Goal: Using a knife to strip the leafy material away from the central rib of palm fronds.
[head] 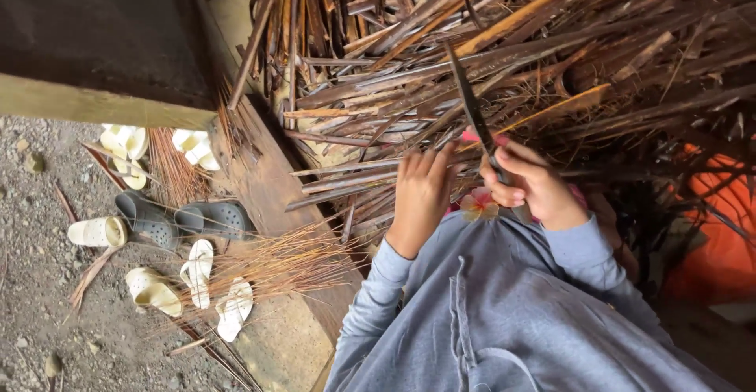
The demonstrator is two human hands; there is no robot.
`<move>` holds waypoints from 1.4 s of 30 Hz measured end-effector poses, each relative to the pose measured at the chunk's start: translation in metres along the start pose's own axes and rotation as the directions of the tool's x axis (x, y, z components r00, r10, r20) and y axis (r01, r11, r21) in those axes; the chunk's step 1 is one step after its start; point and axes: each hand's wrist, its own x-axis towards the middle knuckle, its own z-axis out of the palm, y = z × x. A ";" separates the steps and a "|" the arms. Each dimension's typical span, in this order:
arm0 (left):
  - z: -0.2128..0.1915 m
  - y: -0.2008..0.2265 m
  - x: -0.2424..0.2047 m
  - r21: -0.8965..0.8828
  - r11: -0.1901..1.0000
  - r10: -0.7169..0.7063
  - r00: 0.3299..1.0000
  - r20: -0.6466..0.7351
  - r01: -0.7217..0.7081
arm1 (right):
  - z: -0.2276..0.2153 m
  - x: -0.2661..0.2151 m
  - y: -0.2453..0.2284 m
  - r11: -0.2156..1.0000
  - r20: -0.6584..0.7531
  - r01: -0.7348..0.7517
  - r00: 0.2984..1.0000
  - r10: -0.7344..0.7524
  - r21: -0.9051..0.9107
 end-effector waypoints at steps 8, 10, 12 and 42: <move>-0.021 0.025 0.023 -0.568 0.701 -0.321 0.902 0.288 0.431 | 0.037 -0.009 -0.021 0.955 0.167 0.139 0.981 -0.097 -0.261; -0.017 0.020 0.017 -0.573 0.680 -0.326 0.888 0.324 0.458 | 0.035 -0.008 -0.021 0.957 0.152 0.132 0.984 -0.095 -0.259; -0.013 0.017 0.012 -0.577 0.658 -0.327 0.874 0.361 0.484 | 0.022 -0.005 -0.017 0.958 0.134 0.127 0.986 -0.095 -0.257; -0.002 -0.067 -0.036 -0.207 0.906 -0.330 0.923 0.198 0.369 | -0.033 -0.051 -0.104 0.835 -0.391 0.280 0.783 -0.484 -0.473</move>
